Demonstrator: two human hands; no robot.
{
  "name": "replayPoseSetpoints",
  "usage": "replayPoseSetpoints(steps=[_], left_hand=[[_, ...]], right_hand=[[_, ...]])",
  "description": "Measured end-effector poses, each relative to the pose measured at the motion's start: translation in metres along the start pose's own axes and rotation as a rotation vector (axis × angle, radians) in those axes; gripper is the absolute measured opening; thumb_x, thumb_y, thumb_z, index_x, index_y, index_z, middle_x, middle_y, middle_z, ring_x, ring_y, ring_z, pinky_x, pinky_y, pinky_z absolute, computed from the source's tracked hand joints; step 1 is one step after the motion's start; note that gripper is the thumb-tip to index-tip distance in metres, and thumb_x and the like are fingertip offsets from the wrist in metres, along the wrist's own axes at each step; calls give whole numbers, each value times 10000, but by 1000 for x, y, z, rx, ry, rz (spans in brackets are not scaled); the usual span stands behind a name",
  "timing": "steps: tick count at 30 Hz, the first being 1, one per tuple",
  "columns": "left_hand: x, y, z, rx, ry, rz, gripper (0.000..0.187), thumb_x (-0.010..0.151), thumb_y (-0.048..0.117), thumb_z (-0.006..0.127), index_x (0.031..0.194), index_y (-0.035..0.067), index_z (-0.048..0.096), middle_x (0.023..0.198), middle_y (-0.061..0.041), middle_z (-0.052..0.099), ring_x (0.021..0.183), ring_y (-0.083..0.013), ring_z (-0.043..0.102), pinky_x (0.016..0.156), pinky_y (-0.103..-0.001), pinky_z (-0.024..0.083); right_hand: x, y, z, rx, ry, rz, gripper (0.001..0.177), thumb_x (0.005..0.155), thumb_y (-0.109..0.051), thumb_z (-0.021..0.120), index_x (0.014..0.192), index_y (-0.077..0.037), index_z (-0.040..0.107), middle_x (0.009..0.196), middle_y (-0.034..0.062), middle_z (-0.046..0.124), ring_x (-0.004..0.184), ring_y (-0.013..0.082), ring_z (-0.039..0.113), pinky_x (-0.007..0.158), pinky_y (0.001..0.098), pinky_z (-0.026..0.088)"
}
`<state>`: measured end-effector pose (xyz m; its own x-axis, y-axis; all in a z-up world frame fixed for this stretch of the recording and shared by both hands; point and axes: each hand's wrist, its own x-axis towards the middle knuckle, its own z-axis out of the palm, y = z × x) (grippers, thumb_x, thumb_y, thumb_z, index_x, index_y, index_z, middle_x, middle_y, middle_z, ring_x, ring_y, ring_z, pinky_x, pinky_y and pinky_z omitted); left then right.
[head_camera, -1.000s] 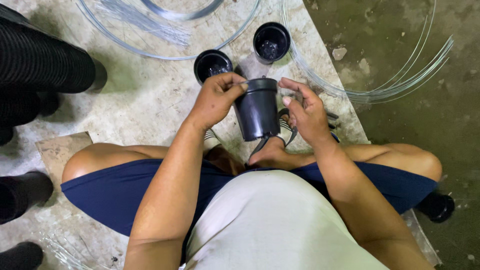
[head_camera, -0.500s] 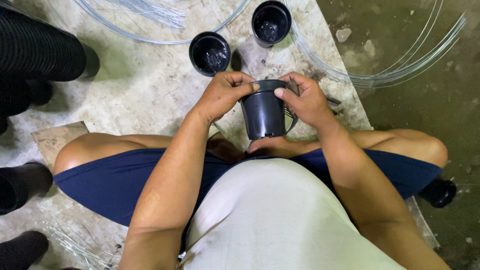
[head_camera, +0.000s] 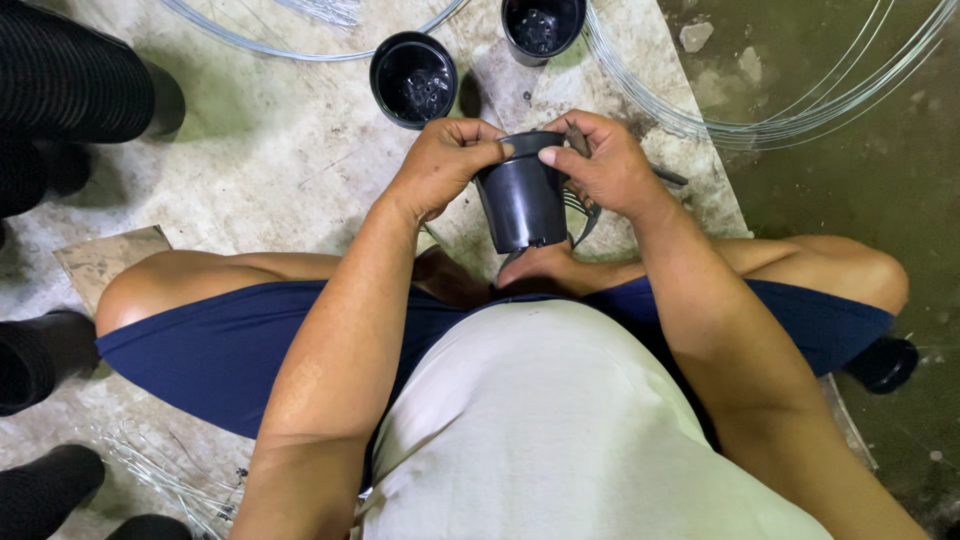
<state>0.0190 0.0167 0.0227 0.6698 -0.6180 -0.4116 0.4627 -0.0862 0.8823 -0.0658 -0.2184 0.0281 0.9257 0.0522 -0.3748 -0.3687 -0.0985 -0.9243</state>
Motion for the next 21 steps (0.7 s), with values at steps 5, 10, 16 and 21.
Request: replayPoseSetpoints(steps=[5,10,16,21], left_hand=[[3,-4,-1,9,-10,27,149,882,151,744,962,29,774,862,1,740,774,-69,631,739,-238,512],[3,-3,1,40,-2,36,159,879,167,760,964,34,775,861,5,743,773,-66,634,737,-236,515],[0,4,3,108,16,4,175,881,192,764,966,41,784,840,-2,748,753,-75,643,717,-245,524],[-1,5,5,107,20,28,168,886,181,763,968,37,782,848,0,748,757,-73,638,720,-244,523]], right_hand=[[1,-1,-2,26,-26,-32,218,969,-141,747,1152,-53,668,740,-45,620,530,7,478,455,185,370],[1,0,-2,10,-19,-14,204,964,-135,742,1136,-55,668,712,-51,617,519,7,485,445,185,372],[1,-2,-3,-39,-17,-27,207,976,-141,750,1151,-58,676,676,-56,578,517,11,491,451,193,396],[0,-9,-1,-48,-14,15,201,968,-142,746,1140,-64,675,654,-65,569,492,14,484,427,200,392]])
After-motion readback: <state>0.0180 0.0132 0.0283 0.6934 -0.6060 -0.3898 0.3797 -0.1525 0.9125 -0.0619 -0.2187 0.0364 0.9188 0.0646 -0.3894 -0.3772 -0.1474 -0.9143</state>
